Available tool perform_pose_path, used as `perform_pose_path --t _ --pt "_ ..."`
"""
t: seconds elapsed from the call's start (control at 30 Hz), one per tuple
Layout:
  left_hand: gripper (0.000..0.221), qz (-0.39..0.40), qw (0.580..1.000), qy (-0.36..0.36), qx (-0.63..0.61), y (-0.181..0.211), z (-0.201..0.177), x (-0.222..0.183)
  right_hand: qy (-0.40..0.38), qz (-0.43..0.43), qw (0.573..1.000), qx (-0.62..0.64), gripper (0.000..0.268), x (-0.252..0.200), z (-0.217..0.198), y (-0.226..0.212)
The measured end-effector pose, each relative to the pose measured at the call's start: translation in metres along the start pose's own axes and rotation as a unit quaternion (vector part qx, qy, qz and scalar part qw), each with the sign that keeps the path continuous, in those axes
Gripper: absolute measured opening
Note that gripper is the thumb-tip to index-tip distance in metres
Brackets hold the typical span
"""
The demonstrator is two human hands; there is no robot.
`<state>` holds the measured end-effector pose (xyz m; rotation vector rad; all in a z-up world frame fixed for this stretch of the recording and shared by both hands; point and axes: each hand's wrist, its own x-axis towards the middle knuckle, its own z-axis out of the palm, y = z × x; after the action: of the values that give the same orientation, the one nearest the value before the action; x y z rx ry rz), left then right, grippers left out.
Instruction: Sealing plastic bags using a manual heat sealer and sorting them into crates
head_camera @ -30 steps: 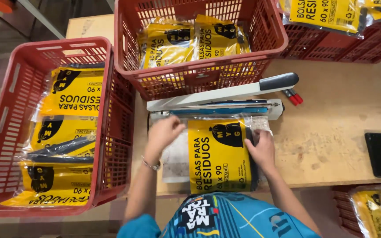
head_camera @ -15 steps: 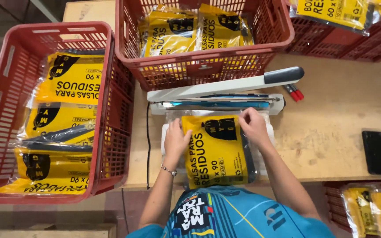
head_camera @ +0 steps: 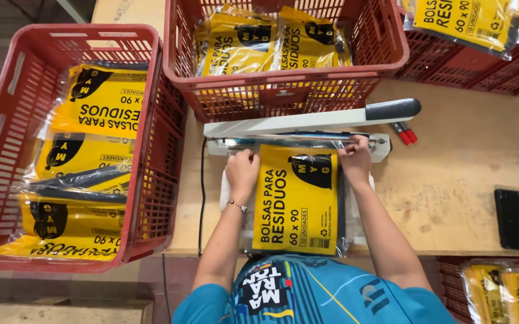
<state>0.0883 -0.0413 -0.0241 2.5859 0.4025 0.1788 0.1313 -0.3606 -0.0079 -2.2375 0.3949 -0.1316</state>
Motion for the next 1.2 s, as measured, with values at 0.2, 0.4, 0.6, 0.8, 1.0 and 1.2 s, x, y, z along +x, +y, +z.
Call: perform_pose_path --t 0.2,0.4,0.6,0.8,1.0,1.2 --pt "0.029 -0.041 0.999 0.003 0.017 -0.012 0.027 0.019 0.103 -0.137 0.981 -0.096 0.031 0.011 0.001 -0.004" --pt "0.034 -0.09 0.996 -0.021 -0.007 0.003 0.01 0.023 0.189 -0.577 0.787 -0.112 0.011 0.003 0.003 -0.075" --pt "0.036 -0.103 0.994 -0.037 0.008 0.005 0.005 0.024 -0.12 -0.301 0.884 -0.336 0.041 0.062 -0.015 -0.158" --pt "0.032 -0.133 0.988 -0.071 -0.029 0.019 -0.021 0.024 -0.271 -0.102 0.894 -0.342 0.06 0.085 0.026 -0.107" --pt "0.032 -0.117 0.991 -0.048 -0.05 0.01 -0.012 0.026 -0.267 -0.097 0.874 -0.393 0.064 0.076 0.03 -0.106" --pt "0.024 0.052 0.987 0.134 -0.069 0.041 -0.166 -0.031 -0.272 -0.101 0.859 -0.421 0.073 0.091 0.042 -0.083"
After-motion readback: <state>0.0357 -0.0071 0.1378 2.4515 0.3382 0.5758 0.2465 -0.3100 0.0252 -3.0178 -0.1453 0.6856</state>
